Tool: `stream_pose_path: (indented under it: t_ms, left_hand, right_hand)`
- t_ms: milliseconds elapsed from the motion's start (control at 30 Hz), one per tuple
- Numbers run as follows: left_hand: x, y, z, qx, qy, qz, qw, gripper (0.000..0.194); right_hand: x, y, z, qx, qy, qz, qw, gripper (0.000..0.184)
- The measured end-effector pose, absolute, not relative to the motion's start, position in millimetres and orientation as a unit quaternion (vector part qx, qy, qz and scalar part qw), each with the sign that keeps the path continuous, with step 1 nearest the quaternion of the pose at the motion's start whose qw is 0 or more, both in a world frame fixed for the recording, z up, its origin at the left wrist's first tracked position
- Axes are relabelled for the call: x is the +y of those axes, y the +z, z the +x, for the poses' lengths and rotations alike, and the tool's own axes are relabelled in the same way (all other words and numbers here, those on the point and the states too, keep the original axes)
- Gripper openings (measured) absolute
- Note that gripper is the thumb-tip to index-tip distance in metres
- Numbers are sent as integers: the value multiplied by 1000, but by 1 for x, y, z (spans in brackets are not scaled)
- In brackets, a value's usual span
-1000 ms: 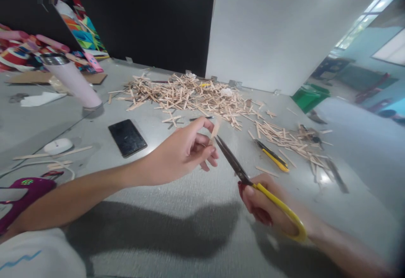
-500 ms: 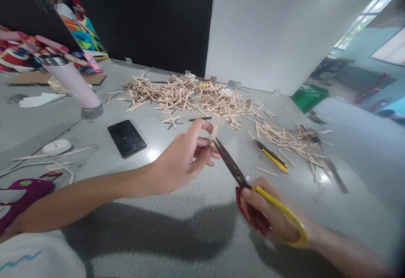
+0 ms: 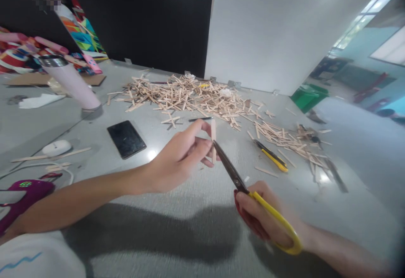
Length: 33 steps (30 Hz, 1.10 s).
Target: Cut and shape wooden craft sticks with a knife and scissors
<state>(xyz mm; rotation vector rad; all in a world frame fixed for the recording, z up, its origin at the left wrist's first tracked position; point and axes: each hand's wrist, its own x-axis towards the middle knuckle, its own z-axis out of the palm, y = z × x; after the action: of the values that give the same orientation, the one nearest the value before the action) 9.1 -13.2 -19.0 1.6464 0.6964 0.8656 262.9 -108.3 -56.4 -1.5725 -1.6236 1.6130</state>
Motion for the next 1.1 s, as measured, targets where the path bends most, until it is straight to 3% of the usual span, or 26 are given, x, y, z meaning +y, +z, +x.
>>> stream_pose_path:
  t_ms: [167, 867, 1100]
  left_hand:
    - [-5, -17, 8, 326, 376, 696, 518, 43]
    - [8, -8, -4, 284, 300, 838, 356, 40]
    - [14, -1, -9, 243, 271, 884, 293, 32]
  right_hand:
    - [-105, -50, 257, -624, 543, -534, 176, 72]
    - [-101, -28, 262, -622, 572, -523, 113, 82]
    - [-101, -26, 265, -582, 613, -520, 121, 76]
